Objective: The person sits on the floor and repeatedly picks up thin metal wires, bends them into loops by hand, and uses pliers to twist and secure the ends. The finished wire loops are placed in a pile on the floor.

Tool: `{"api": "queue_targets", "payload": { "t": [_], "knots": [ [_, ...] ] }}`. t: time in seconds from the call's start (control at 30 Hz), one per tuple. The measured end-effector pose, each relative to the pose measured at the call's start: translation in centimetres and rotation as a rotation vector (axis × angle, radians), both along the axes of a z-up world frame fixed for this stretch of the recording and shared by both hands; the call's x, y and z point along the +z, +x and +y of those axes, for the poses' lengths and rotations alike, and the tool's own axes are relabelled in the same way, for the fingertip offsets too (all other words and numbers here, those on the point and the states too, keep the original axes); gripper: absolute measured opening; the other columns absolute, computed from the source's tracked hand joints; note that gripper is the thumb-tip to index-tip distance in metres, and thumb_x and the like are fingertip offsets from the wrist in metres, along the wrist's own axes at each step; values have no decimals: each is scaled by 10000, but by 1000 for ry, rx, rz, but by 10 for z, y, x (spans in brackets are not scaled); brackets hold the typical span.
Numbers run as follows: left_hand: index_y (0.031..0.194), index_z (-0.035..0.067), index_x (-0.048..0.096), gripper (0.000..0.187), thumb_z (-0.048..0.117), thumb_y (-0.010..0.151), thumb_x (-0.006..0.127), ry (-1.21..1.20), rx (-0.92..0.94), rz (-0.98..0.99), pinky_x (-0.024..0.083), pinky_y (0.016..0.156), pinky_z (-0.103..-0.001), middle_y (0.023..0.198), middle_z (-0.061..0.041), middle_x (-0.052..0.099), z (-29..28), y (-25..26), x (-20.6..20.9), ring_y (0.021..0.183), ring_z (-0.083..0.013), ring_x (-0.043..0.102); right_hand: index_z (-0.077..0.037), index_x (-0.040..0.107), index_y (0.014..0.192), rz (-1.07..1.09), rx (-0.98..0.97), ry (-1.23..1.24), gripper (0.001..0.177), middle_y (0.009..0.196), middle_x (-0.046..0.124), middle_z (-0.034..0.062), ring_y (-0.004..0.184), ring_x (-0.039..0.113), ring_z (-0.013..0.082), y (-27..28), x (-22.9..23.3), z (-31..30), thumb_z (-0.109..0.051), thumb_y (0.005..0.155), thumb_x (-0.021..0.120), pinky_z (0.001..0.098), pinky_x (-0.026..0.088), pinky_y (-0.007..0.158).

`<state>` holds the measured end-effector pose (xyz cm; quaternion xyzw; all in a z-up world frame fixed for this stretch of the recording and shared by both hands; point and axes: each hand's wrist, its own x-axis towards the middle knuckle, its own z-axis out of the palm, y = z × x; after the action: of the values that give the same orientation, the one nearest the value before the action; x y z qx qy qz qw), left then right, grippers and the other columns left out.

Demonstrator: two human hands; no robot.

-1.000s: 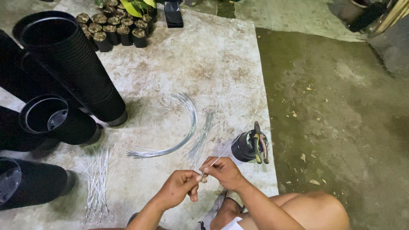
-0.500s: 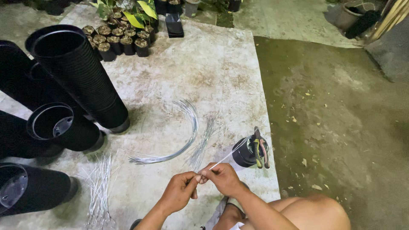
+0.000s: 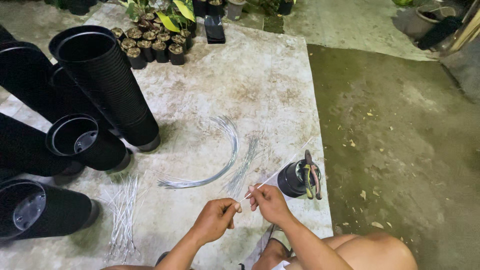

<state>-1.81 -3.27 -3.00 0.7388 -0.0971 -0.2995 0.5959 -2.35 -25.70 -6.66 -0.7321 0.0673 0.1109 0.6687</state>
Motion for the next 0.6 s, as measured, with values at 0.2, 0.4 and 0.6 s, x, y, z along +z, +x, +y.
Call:
{"api": "queue_targets", "payload": {
  "t": [0.2, 0.4, 0.6],
  "knots": [
    [932, 11, 737, 298, 271, 995, 606, -14, -7, -1, 528, 547, -277, 613, -36, 650, 0, -3, -16, 546, -103, 643, 21, 717, 851, 67, -165, -102, 390, 626, 583, 43, 523, 563, 131, 10, -5, -14, -289, 1034, 568, 298, 472, 512],
    [1022, 12, 744, 306, 265, 994, 575, -276, 248, 134, 599, 700, -260, 858, -13, 719, -14, -7, -45, 801, -92, 696, -19, 710, 1011, -71, -19, 57, 316, 770, 668, 27, 658, 639, 115, 8, -1, -20, -282, 1037, 537, 269, 527, 612],
    [1152, 41, 799, 357, 305, 989, 622, -240, 422, 150, 469, 648, -251, 776, -9, 676, -23, -13, -55, 718, -89, 556, -29, 697, 1024, 132, 217, 159, 167, 859, 729, 38, 746, 681, 108, -22, -19, 25, -185, 993, 649, 276, 563, 693]
  ]
}}
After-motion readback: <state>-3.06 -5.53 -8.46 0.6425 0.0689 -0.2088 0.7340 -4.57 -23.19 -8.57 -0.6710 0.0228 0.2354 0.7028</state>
